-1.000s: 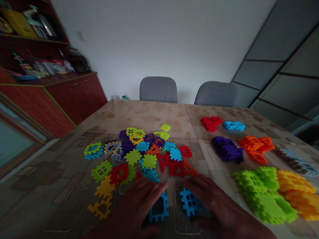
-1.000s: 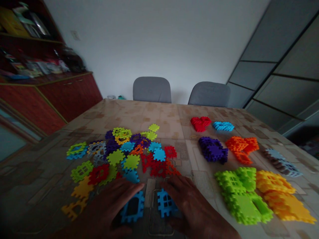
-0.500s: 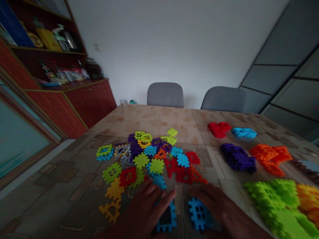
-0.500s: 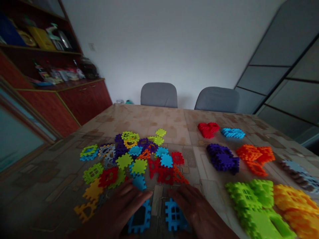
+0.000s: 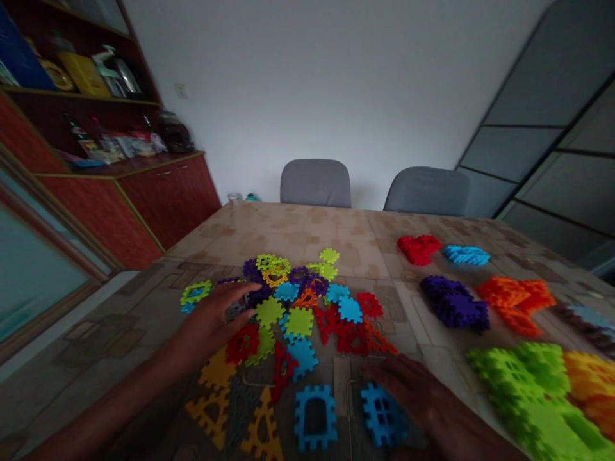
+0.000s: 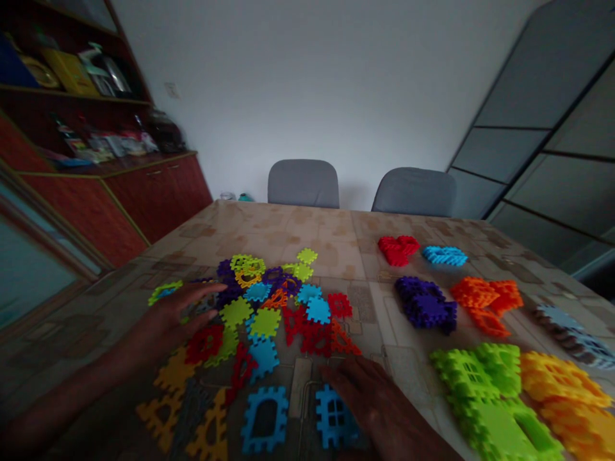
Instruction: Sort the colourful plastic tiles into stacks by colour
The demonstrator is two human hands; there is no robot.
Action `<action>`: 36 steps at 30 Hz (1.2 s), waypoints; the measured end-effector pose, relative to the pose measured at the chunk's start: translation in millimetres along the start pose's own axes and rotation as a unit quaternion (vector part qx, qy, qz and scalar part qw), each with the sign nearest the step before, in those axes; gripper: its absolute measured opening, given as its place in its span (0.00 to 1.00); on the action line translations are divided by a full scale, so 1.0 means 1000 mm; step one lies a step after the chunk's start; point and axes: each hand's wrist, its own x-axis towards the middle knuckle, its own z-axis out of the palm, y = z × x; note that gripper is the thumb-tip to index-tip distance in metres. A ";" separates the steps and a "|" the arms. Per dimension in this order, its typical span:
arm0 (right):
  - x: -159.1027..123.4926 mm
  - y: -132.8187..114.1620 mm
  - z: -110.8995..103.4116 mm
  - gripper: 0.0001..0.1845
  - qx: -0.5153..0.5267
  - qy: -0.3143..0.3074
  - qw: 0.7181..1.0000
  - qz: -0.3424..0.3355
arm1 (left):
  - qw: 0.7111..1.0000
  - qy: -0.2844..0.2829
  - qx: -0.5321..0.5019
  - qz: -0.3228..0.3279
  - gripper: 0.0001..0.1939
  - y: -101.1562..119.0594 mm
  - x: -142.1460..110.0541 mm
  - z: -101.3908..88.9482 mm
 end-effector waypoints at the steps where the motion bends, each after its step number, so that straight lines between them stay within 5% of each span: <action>1: 0.000 0.000 -0.001 0.50 0.003 0.001 1.000 0.005 | 1.000 -0.003 0.002 0.001 0.21 -0.007 0.005 -0.002; 9: 0.003 0.008 0.002 0.35 0.017 0.001 0.999 0.028 | 0.993 -0.076 0.001 0.087 0.19 -0.004 0.050 0.019; 14: 0.010 0.003 -0.003 0.32 0.001 0.020 1.000 0.013 | 0.994 -0.077 0.018 0.076 0.19 -0.002 0.075 0.036; 18: 0.013 0.001 -0.007 0.29 -0.014 0.034 0.999 0.009 | 0.995 -0.072 0.008 0.067 0.17 -0.007 0.082 0.031; 23: 0.015 -0.002 -0.006 0.25 -0.024 0.028 0.999 0.011 | 0.995 -0.058 -0.019 0.077 0.20 -0.008 0.078 0.018; 30: 0.015 -0.002 -0.002 0.26 -0.002 0.043 0.999 0.021 | 0.968 -0.175 -0.056 0.173 0.17 0.008 0.050 0.031; 36: 0.015 0.000 -0.002 0.24 0.009 0.051 0.999 0.015 | 0.968 -0.178 -0.074 0.164 0.10 -0.012 0.015 0.016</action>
